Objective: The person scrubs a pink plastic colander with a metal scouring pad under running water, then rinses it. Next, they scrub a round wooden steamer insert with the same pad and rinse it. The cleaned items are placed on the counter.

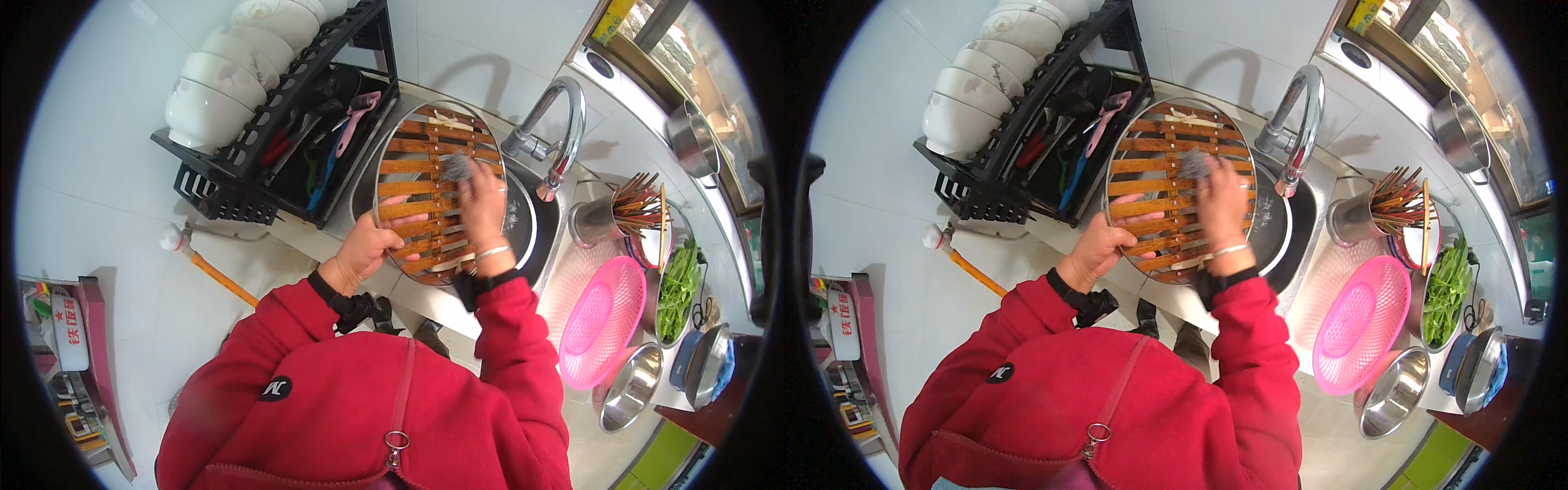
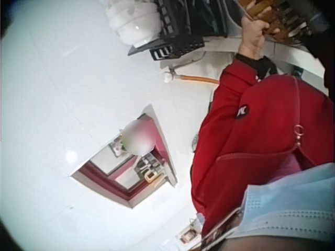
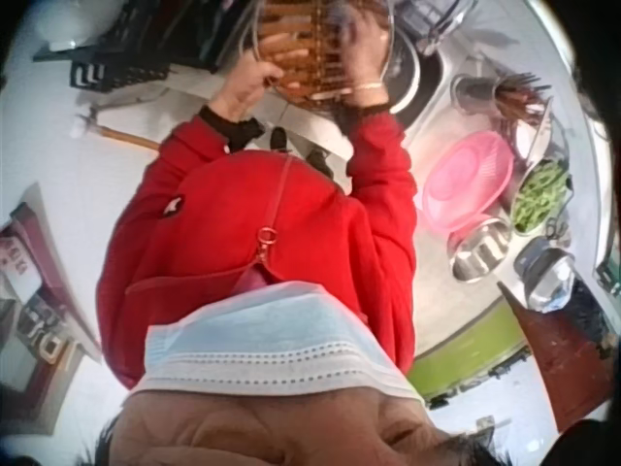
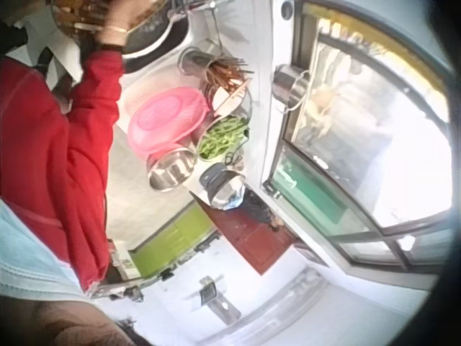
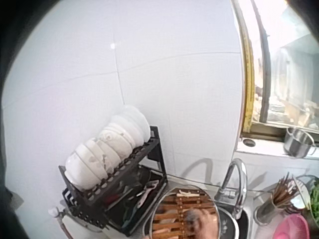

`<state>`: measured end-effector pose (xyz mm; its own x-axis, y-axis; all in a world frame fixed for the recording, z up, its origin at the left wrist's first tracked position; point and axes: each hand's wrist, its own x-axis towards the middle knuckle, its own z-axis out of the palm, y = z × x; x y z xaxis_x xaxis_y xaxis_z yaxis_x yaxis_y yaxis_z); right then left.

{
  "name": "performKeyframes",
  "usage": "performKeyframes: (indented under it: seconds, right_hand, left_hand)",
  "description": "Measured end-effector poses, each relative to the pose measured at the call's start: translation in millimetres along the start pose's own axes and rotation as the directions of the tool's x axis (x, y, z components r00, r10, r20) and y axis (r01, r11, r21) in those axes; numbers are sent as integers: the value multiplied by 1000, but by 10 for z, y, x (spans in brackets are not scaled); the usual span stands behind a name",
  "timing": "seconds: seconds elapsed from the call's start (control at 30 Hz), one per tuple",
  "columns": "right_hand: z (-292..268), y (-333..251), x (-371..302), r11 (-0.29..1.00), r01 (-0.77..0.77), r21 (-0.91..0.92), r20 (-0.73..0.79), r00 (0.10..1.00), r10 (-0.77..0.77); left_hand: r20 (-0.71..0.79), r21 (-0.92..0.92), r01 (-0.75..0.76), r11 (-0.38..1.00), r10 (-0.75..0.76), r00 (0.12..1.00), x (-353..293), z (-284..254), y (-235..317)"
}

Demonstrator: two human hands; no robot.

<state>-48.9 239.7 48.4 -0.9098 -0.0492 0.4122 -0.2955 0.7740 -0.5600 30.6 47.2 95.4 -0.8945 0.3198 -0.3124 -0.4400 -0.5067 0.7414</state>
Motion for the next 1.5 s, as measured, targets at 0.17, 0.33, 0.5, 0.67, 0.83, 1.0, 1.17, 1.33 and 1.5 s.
performKeyframes:
  seconds: [0.17,0.33,0.5,0.67,0.83,1.0,1.17,1.33,1.5]
  right_hand:
    - [94,82,23,986,-121,116,101,989,109]
    - [161,-718,-334,904,166,395,83,973,-215]
    - [-59,-525,-175,959,187,213,102,972,-212]
    - [-210,-100,281,881,-465,-81,52,881,470]
    - [65,-701,182,967,233,100,43,970,-238]
    - [-18,-324,298,984,127,-128,-26,991,-131]
    - [-14,59,413,940,-300,-163,17,952,307]
    - [298,-135,358,997,47,-53,-10,999,-48]
    - [339,725,291,935,-202,-291,217,938,271]
  left_hand:
    - [-23,55,6,998,-5,1000,-9,-101,-120]
    - [-29,117,-7,993,11,1000,125,-247,-247]
    - [-40,-6,-4,1000,4,999,46,-190,-206]
    - [47,129,40,991,-46,998,-53,-97,-9]
    - [-3,270,136,953,-141,990,60,-34,-40]
    - [4,138,51,989,-52,999,-30,-76,-7]
    - [-4,185,114,976,-115,993,-60,-108,49]
    - [-41,257,61,965,-52,998,36,-179,73]
    - [-127,153,7,988,13,992,-74,-324,192]
